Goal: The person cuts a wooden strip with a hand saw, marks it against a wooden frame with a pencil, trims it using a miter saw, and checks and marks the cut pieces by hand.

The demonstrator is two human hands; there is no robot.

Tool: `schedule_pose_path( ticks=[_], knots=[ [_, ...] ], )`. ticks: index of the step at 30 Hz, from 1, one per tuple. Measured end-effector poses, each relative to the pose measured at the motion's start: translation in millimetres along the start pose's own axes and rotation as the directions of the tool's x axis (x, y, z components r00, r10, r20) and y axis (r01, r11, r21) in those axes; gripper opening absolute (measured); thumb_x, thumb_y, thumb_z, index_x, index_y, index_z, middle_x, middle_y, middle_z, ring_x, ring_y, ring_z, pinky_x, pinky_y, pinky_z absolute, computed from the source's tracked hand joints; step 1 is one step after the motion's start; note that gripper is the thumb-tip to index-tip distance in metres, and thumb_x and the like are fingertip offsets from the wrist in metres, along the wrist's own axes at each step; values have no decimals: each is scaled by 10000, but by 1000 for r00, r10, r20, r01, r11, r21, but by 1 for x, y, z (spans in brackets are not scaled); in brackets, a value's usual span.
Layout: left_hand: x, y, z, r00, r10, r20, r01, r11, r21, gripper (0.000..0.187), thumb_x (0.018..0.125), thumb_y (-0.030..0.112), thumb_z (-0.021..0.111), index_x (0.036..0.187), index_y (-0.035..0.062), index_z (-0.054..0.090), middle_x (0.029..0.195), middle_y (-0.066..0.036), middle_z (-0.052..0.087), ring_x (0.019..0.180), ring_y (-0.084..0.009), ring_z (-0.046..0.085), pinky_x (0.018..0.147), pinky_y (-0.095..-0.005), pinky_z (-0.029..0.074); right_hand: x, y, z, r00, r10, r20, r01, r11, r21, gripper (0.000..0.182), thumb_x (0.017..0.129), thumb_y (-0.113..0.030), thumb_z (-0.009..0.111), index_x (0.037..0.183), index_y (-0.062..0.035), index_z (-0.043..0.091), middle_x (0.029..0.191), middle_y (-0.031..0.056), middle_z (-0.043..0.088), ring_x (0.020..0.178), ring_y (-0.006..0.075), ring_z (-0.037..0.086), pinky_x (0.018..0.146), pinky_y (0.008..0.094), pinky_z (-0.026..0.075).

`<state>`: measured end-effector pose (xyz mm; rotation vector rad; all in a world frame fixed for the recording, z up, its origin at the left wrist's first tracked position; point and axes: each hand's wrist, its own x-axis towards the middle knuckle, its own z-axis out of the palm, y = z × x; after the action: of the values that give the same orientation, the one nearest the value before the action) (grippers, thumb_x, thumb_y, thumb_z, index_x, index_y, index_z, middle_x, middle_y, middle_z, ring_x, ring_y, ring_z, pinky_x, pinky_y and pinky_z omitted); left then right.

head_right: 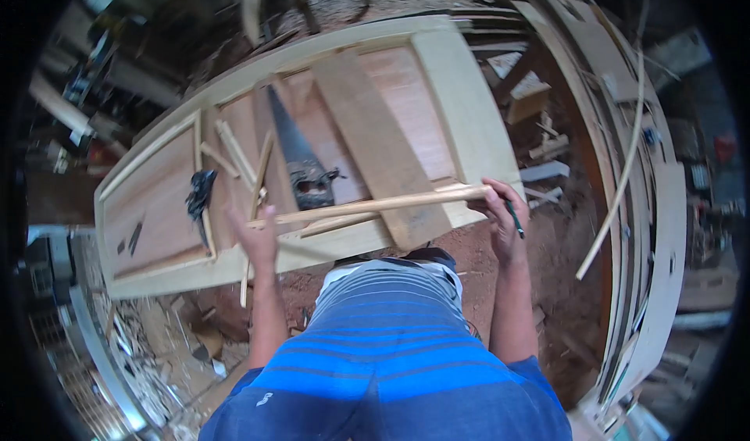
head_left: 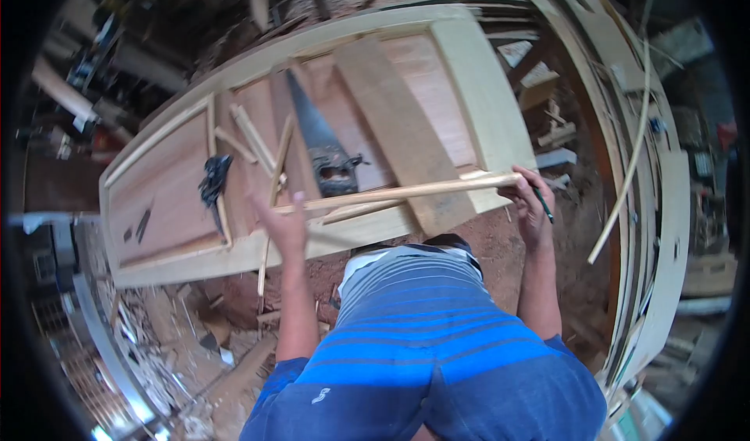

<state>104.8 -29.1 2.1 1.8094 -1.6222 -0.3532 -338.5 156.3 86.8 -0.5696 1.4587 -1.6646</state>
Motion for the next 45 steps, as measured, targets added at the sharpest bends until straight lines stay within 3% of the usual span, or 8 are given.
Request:
schedule_pose_path(
  ticks=[1,3,5,11,15,22,35,45],
  knots=[
    [-5,38,-22,970,52,237,17,960,-279,740,910,306,810,1478,-55,503,1493,-257,543,1422,-376,476,1194,-488,361,-2,2,3,1000,22,2,-22,1000,-17,406,1036,-211,664,1316,78,612,1087,161,717,954,253,754,899,401,622],
    [-15,62,-29,797,465,386,-325,868,-374,573,868,275,843,1348,31,648,1385,-169,644,1310,-332,577,1133,-445,433,-3,8,11,998,32,54,-31,999,-23,388,1036,-207,662,1306,68,620,1077,157,720,925,244,755,881,388,622],
    [-37,72,-27,629,574,524,-380,815,-437,562,868,308,839,1334,45,664,1332,-178,680,1261,-372,607,1101,-459,459,-5,11,18,995,41,93,-38,999,-36,369,1038,-207,657,1293,59,629,1050,148,725,901,227,755,849,380,626],
    [-60,64,-28,389,356,850,-123,934,-335,448,955,453,712,1258,122,709,1100,-178,757,1027,-390,713,909,-468,553,-24,6,38,995,74,61,-69,994,-89,374,1040,-224,662,1286,57,641,1058,135,726,904,215,749,840,372,623],
    [-82,32,-29,389,400,830,-105,914,-391,386,987,470,666,1176,142,743,994,-167,768,929,-397,731,817,-486,567,-54,22,49,996,65,-66,-79,969,-233,412,1048,-244,663,1323,61,634,1067,125,721,903,196,737,835,359,618],
    [-114,10,-52,327,392,860,-73,918,-391,402,980,487,657,1138,132,760,962,-199,758,921,-421,720,846,-536,554,-113,62,45,964,-92,-250,-45,868,-495,369,1043,-238,695,1261,60,696,1021,113,731,842,160,719,767,305,607],
    [-271,-4,-121,497,271,824,-118,962,-245,404,977,495,665,1155,145,759,938,-186,761,900,-422,723,819,-524,564,-230,119,-63,958,-168,-233,65,917,-394,244,1003,-230,758,935,-1,707,851,97,732,741,135,702,694,293,595],
    [-425,-16,-194,555,242,796,-183,969,-167,385,959,432,694,1174,121,768,1026,-189,765,970,-409,723,866,-505,565,-438,187,-225,859,237,-454,-335,931,-148,741,1084,-646,394,1200,45,634,835,160,733,689,192,710,623,299,576]
  ],
)
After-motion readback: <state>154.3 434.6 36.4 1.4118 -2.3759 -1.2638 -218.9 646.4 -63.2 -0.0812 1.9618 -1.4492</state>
